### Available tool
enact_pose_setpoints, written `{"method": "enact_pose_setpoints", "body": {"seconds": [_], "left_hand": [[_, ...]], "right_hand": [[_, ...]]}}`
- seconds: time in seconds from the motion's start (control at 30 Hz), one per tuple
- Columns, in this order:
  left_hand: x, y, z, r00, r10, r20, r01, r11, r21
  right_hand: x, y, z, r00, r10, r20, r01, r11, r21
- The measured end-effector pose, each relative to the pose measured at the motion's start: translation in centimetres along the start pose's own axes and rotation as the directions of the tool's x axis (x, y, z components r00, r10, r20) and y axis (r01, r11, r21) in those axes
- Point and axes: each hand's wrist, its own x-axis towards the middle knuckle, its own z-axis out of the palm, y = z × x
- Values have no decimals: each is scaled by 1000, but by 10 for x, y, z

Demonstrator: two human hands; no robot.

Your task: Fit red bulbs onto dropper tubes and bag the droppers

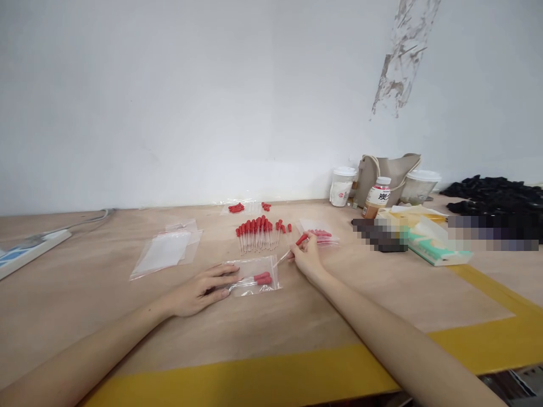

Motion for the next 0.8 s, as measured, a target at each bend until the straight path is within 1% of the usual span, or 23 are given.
{"method": "enact_pose_setpoints", "body": {"seconds": [0.13, 0.27, 0.37, 0.43, 0.5, 0.57, 0.6, 0.63, 0.67, 0.73, 0.8], "left_hand": [[0, 0, 0, 1000, -6, 5, 6, 1000, -4], [0, 0, 0, 1000, -14, 0, 14, 1000, -10], [-1, 0, 0, 1000, -17, 2, 17, 1000, 0], [-1, 1, 0, 1000, -17, 2, 17, 1000, 10], [-1, 2, 0, 1000, -18, 1, 18, 1000, 24], [-1, 3, -1, 1000, -19, -5, 19, 999, 32], [-1, 4, -1, 1000, -19, -11, 19, 999, 34], [-1, 5, -2, 1000, -20, -17, 21, 999, 35], [-1, 6, -2, 999, -23, -25, 24, 999, 35], [-2, 7, -2, 999, -32, -34, 34, 999, 39], [-2, 7, -2, 999, -38, -38, 40, 998, 42]], "right_hand": [[-9, -1, 6, 998, 32, 55, -36, 997, 68], [-20, -3, 6, 992, 53, 112, -61, 996, 66], [-23, -4, 3, 993, 61, 97, -71, 992, 103], [-22, -5, 2, 992, 96, 79, -108, 982, 157], [-20, -6, 2, 985, 149, 86, -164, 966, 199], [-19, -6, 1, 973, 196, 121, -216, 959, 186], [-19, -6, 0, 968, 203, 148, -225, 963, 148], [-19, -6, -1, 964, 194, 183, -213, 973, 89], [-19, -6, -2, 960, 164, 227, -171, 985, 10], [-20, -7, -5, 943, 72, 325, -15, 985, -174], [-20, -8, -7, 905, -7, 426, 160, 932, -324]]}}
